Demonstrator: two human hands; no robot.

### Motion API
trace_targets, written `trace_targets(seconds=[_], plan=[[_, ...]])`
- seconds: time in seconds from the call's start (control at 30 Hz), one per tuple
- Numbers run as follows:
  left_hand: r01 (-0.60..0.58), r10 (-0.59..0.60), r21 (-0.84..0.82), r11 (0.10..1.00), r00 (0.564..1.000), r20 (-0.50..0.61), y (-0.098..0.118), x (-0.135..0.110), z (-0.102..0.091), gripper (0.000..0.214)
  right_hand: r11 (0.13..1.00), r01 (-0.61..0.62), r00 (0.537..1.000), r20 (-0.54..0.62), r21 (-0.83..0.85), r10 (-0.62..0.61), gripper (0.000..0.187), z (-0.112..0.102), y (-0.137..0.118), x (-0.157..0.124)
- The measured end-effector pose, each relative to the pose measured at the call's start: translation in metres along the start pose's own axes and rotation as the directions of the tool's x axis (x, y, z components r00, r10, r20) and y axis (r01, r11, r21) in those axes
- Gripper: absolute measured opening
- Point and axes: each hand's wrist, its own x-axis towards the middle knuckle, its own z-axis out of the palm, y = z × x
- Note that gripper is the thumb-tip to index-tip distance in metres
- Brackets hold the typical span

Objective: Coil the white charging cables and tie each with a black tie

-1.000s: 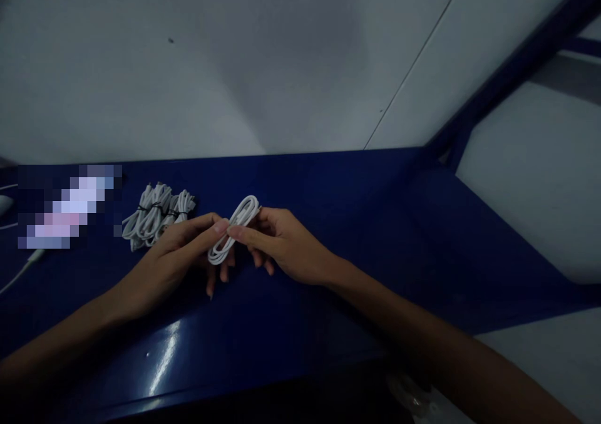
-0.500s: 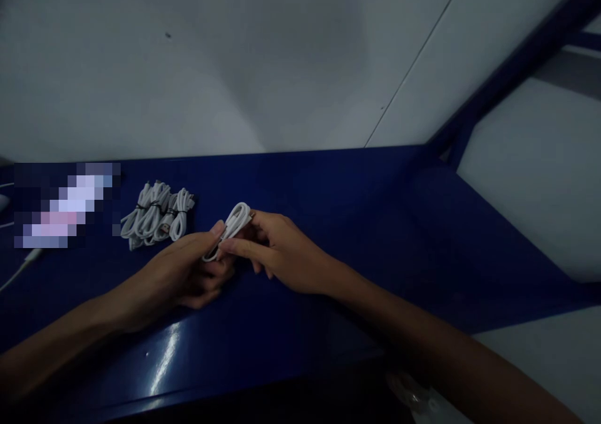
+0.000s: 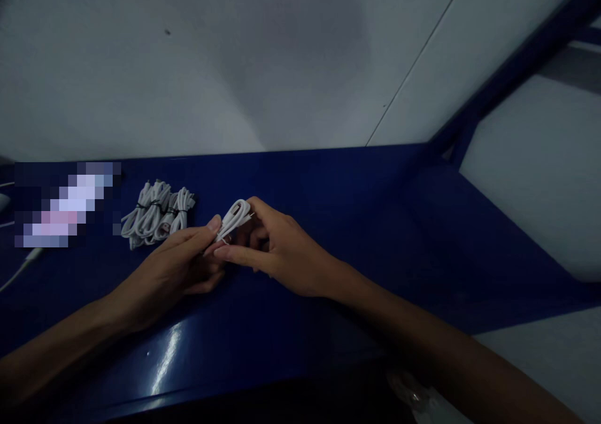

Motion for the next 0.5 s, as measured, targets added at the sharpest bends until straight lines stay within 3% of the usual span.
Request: trace_targets(seconds=[0.23,0.5], plan=[[-0.008,0.010,0.057,0.998,0.999,-0.032,-0.0029,0.0006,0.0003,0.063,0.999,-0.012,1.000,-0.020,-0.035,0.011,0.031,0.0015,-0.0032,0.0002],[-0.122,0.140,0.200,0.972,0.987,-0.075,-0.0028,-0.0020,0.0023,0.059,0.999,-0.020,1.000,-0.009,0.041,0.020,0.024,0.0042,0.0040,0.0004]])
